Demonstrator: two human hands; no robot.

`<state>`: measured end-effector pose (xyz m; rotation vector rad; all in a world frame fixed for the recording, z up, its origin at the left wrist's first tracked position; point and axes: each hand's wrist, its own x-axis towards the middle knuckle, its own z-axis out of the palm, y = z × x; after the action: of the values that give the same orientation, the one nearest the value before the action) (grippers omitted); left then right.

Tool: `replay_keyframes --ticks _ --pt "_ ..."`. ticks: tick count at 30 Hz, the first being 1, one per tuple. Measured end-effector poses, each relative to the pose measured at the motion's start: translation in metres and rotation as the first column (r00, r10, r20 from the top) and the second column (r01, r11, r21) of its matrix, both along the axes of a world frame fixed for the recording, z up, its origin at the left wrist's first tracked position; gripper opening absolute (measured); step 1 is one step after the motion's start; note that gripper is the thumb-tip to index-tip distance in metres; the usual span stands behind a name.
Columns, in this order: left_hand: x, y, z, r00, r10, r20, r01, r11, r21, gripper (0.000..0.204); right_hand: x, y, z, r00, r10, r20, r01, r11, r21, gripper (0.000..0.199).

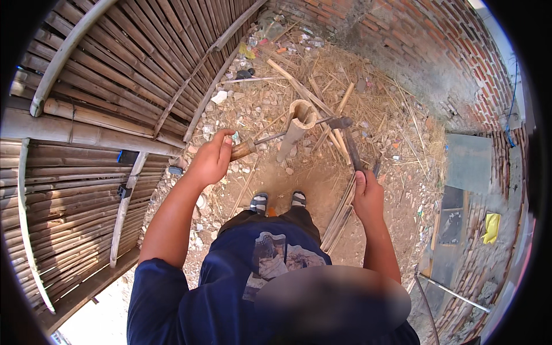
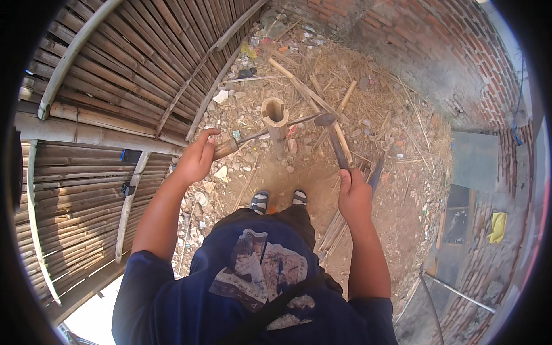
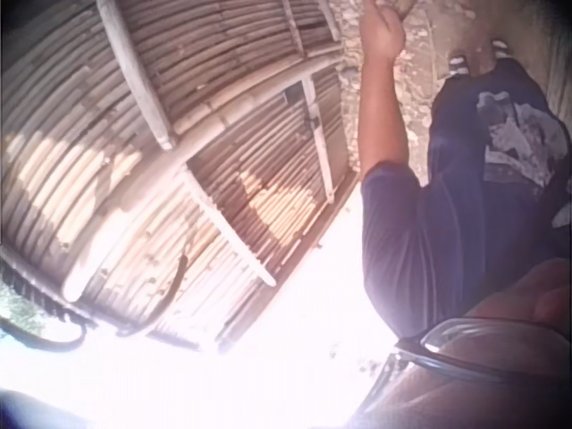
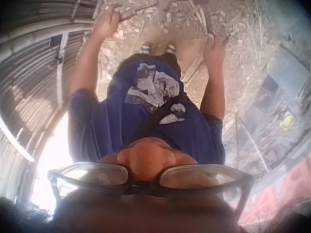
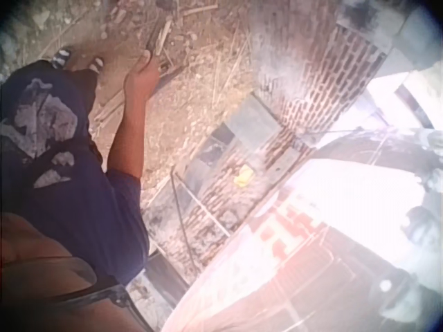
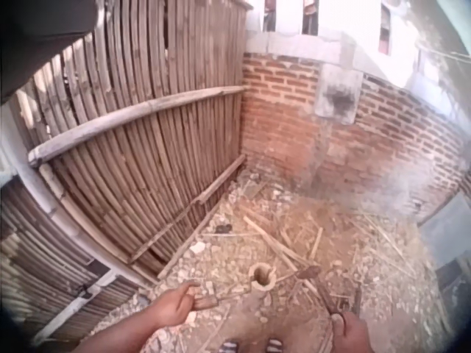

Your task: The person chisels a hole into a bamboo pole using a metal tool and a hammer, and later uses the hammer to drive a blade into a larger bamboo pole while sitting on the ground.

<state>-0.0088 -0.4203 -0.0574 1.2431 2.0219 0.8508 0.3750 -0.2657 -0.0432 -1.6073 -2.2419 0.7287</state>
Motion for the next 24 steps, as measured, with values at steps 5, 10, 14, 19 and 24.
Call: replay_keyframes --ticks 5,10,14,19,24 --pt "-0.008 -0.002 -0.005 1.0 0.029 -0.004 -0.03 0.999 -0.015 0.043 0.0 -0.001 0.059 0.929 0.034 -0.369 -0.004 0.997 0.082 0.051" --pt "-0.003 0.001 -0.003 1.0 0.019 -0.009 -0.019 1.0 -0.002 0.047 -0.014 -0.008 0.015 0.969 0.075 -0.237 -0.018 0.972 0.233 0.05" --pt "-0.006 0.006 -0.004 0.999 0.006 -0.043 -0.005 1.0 0.018 0.051 -0.021 0.0 0.011 0.986 0.107 -0.127 -0.096 0.992 0.087 0.046" --pt "-0.005 -0.003 -0.007 0.999 0.023 -0.044 -0.022 0.999 0.027 0.052 -0.018 -0.004 0.053 0.875 0.031 -0.483 0.007 0.997 0.077 0.045" --pt "-0.001 0.006 -0.005 0.997 0.022 -0.074 -0.019 0.999 0.05 0.052 -0.018 -0.011 -0.025 0.985 0.175 0.01 -0.171 0.947 0.271 0.045"
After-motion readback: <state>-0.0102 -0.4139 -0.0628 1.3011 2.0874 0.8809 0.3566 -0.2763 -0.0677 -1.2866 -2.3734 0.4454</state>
